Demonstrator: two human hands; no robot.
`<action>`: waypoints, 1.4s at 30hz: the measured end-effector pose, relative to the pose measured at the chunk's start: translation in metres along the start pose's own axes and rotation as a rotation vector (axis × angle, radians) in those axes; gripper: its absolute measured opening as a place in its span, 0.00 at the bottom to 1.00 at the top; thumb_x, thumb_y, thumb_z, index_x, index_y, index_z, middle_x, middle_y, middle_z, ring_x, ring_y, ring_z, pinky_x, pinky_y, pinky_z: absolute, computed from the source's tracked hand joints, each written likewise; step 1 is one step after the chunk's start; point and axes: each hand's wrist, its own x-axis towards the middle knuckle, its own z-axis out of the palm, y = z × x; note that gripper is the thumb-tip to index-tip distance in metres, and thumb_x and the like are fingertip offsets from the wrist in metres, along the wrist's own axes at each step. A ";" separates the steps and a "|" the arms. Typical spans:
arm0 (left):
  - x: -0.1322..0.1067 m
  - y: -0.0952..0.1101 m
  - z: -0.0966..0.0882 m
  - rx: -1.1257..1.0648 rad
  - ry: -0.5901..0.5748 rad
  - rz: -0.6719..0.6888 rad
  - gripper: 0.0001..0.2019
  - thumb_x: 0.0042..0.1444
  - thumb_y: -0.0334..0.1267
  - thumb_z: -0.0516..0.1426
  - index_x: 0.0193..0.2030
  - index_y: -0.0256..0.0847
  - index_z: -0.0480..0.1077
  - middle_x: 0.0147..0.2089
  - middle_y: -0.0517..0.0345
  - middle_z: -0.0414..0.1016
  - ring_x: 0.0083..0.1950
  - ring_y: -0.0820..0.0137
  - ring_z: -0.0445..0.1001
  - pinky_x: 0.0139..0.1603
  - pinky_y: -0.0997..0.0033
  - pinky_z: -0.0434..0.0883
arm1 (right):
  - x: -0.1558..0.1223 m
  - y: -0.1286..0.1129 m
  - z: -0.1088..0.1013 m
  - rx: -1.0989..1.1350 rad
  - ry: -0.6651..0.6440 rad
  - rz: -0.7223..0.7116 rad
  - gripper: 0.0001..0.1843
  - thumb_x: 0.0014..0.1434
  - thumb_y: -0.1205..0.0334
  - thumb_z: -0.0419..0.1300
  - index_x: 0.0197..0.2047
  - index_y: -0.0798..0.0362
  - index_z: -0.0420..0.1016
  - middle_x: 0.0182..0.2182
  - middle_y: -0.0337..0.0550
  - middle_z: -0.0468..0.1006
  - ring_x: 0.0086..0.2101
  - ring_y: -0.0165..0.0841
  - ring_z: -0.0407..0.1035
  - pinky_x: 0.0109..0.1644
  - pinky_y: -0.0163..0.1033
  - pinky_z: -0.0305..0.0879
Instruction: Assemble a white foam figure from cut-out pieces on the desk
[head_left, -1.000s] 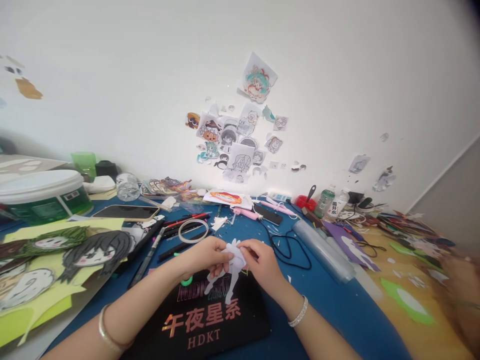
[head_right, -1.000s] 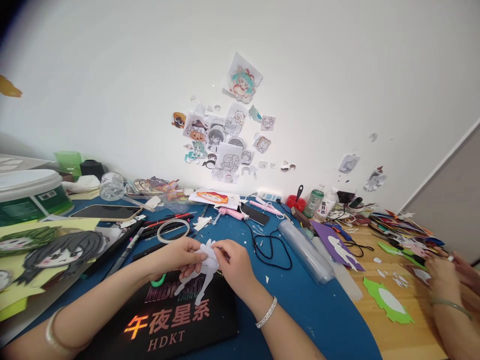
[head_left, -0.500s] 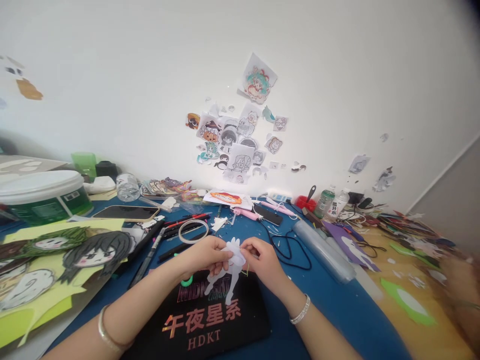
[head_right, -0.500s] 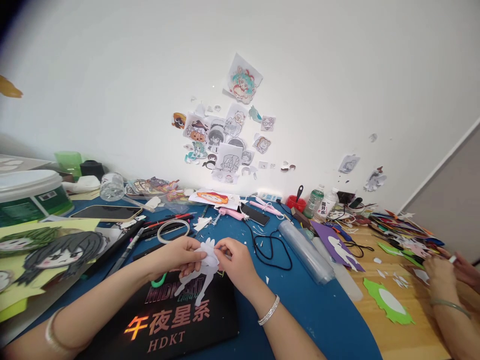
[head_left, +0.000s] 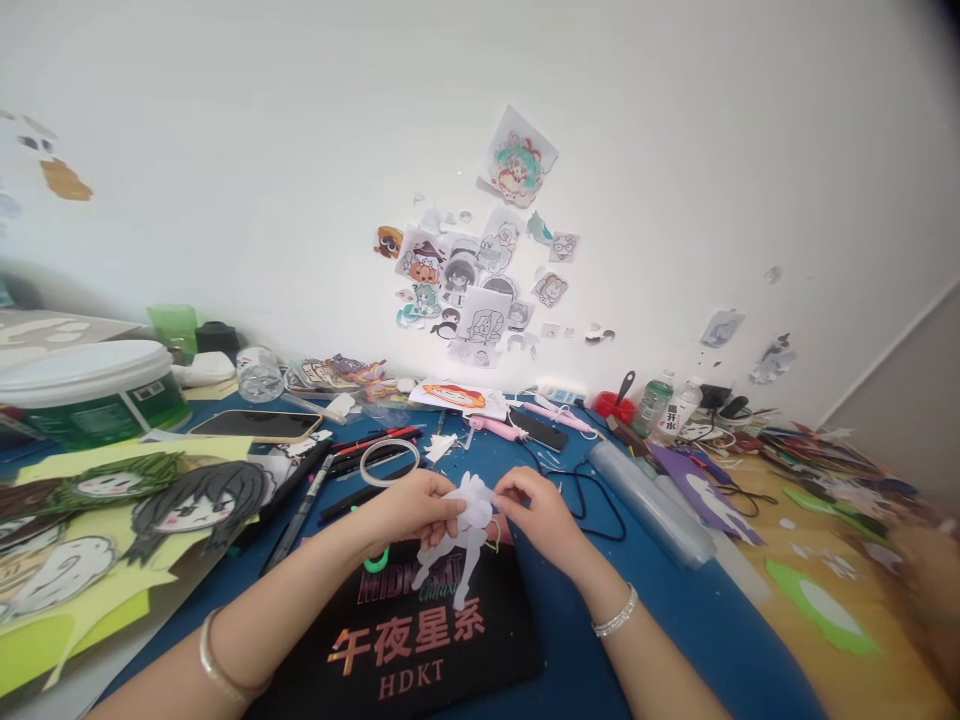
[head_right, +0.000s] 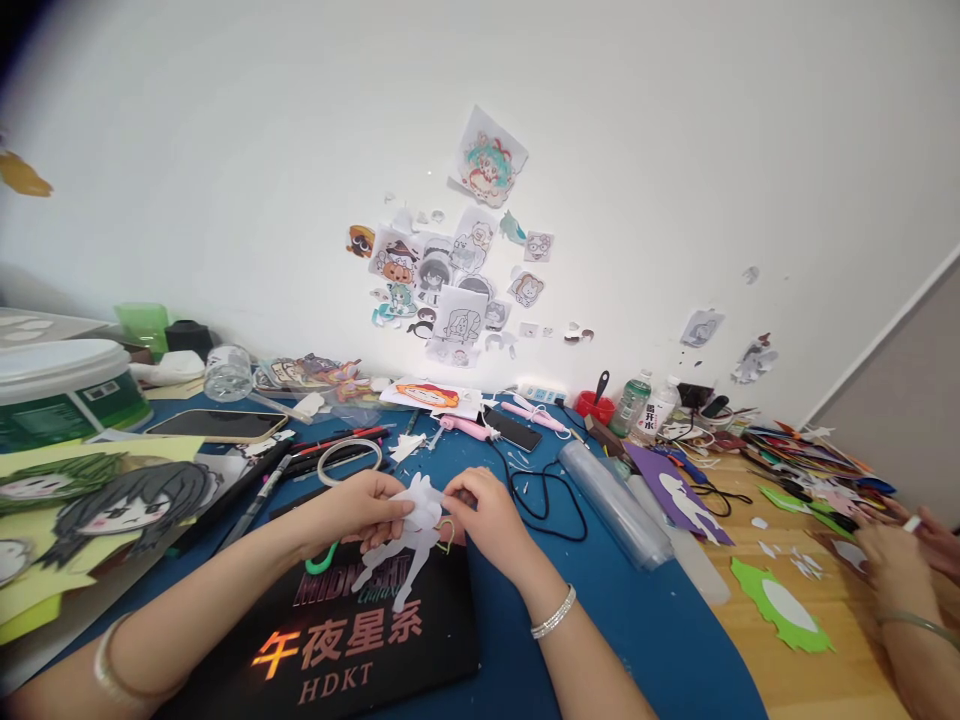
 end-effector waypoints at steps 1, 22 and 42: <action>0.000 0.000 0.000 -0.006 -0.001 -0.005 0.20 0.44 0.54 0.56 0.21 0.36 0.67 0.15 0.63 0.65 0.15 0.78 0.61 0.15 0.79 0.54 | 0.001 0.001 -0.001 0.016 0.042 -0.013 0.04 0.52 0.67 0.58 0.27 0.54 0.71 0.27 0.38 0.68 0.31 0.30 0.62 0.35 0.34 0.59; 0.001 -0.008 0.004 0.042 -0.075 -0.037 0.12 0.43 0.45 0.56 0.21 0.37 0.66 0.20 0.59 0.71 0.16 0.76 0.63 0.15 0.77 0.60 | 0.000 -0.001 0.001 0.623 0.056 0.247 0.10 0.49 0.60 0.59 0.35 0.56 0.69 0.22 0.35 0.69 0.23 0.26 0.62 0.29 0.32 0.59; -0.003 0.002 0.008 0.150 -0.061 -0.050 0.15 0.49 0.47 0.49 0.24 0.37 0.66 0.20 0.59 0.69 0.16 0.74 0.66 0.17 0.76 0.63 | -0.006 -0.017 0.018 0.424 -0.181 0.276 0.04 0.48 0.67 0.58 0.25 0.57 0.66 0.22 0.34 0.66 0.25 0.26 0.61 0.28 0.30 0.57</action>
